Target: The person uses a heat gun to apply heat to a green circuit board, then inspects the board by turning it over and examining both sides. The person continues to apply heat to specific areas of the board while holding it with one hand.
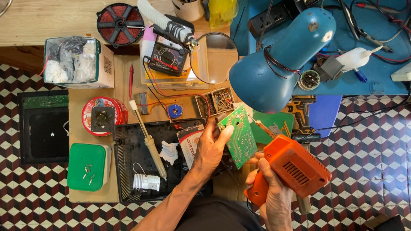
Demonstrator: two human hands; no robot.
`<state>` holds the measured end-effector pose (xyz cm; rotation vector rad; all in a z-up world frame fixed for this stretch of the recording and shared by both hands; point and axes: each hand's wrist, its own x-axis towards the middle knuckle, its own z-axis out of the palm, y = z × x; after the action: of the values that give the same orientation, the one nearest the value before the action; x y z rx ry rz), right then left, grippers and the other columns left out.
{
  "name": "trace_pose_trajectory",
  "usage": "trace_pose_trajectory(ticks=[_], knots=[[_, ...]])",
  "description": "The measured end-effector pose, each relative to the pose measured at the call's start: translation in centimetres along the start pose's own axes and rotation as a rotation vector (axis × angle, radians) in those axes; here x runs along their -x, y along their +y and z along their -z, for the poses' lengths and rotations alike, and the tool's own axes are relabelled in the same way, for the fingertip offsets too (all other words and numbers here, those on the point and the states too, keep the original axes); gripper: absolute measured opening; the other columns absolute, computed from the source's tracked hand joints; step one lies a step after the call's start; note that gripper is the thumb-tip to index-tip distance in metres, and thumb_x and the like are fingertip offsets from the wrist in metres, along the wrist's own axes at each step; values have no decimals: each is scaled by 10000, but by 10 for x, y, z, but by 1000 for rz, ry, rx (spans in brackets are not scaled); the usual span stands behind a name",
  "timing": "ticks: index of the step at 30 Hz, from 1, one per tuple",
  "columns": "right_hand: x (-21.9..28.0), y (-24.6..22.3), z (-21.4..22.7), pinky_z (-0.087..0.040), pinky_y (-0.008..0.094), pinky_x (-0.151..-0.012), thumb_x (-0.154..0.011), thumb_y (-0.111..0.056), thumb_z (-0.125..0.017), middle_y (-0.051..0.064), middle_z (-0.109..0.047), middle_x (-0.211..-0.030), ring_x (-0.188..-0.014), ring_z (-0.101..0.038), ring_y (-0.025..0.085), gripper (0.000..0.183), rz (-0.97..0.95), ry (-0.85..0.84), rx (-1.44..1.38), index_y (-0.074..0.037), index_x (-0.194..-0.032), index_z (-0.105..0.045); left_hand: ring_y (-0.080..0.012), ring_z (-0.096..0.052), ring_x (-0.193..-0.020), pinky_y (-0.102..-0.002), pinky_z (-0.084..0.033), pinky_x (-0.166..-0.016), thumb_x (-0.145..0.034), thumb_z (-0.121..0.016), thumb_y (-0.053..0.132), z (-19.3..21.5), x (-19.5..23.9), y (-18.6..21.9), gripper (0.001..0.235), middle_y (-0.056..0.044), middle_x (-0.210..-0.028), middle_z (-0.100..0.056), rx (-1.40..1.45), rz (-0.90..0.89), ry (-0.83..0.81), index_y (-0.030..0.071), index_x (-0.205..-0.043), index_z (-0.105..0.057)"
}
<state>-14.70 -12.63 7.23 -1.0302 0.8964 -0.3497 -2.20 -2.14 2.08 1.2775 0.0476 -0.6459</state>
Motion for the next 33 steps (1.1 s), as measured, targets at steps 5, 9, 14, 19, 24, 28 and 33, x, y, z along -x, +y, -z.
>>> trace_pose_trajectory(ticks=[5,9,14,19,24,28,33], knots=[[-9,-3,4,-552,276,-475,-871,-213,-751,71,-646,-759,-571,-646,170,344,-78,-38,-51,23,-1105,-664,-134,-679,-1126,-282,-578,-959,-960,-642,97,-2,-2,-2,342,-79,-1215,-699,-82,-73,52,41,-1284,-546],[-13,-3,7,-553,264,-481,-877,-214,-752,72,-639,-741,-552,-631,165,325,-127,-56,-47,24,-1082,-668,-140,-696,-1062,-286,-592,-911,-960,-651,86,-1,-4,-3,302,-91,-1156,-712,-184,-72,84,41,-1241,-552],[-14,-2,11,-556,270,-467,-882,-209,-749,84,-629,-704,-521,-633,170,313,-134,-90,-32,32,-1060,-659,-132,-688,-1065,-281,-597,-917,-963,-648,75,-1,-5,-7,275,-74,-1143,-699,-138,-103,66,43,-1217,-549],[-16,0,15,-548,259,-464,-896,-200,-737,85,-637,-715,-526,-635,162,318,-168,-118,-89,45,-1081,-654,-117,-703,-984,-275,-616,-848,-961,-665,89,-1,-5,-8,228,-57,-1064,-704,-229,-116,73,57,-1163,-563],[-17,1,19,-549,257,-464,-904,-198,-726,85,-639,-721,-527,-637,162,319,-205,-112,-101,54,-1084,-648,-110,-717,-946,-266,-619,-803,-965,-672,107,-2,-1,-8,202,-36,-1019,-716,-283,-116,81,68,-1136,-573],[-17,2,21,-549,260,-462,-900,-198,-730,86,-638,-723,-527,-637,164,330,-215,-117,-103,58,-1090,-648,-111,-718,-936,-267,-624,-802,-962,-675,112,-3,-2,-9,201,-33,-1010,-712,-283,-93,86,69,-1132,-576],[-17,3,22,-554,264,-463,-897,-198,-735,87,-643,-733,-538,-642,163,332,-208,-119,-107,53,-1097,-648,-120,-705,-1009,-272,-612,-863,-956,-675,86,0,-6,-13,226,-66,-1090,-704,-184,-100,78,56,-1154,-569]])
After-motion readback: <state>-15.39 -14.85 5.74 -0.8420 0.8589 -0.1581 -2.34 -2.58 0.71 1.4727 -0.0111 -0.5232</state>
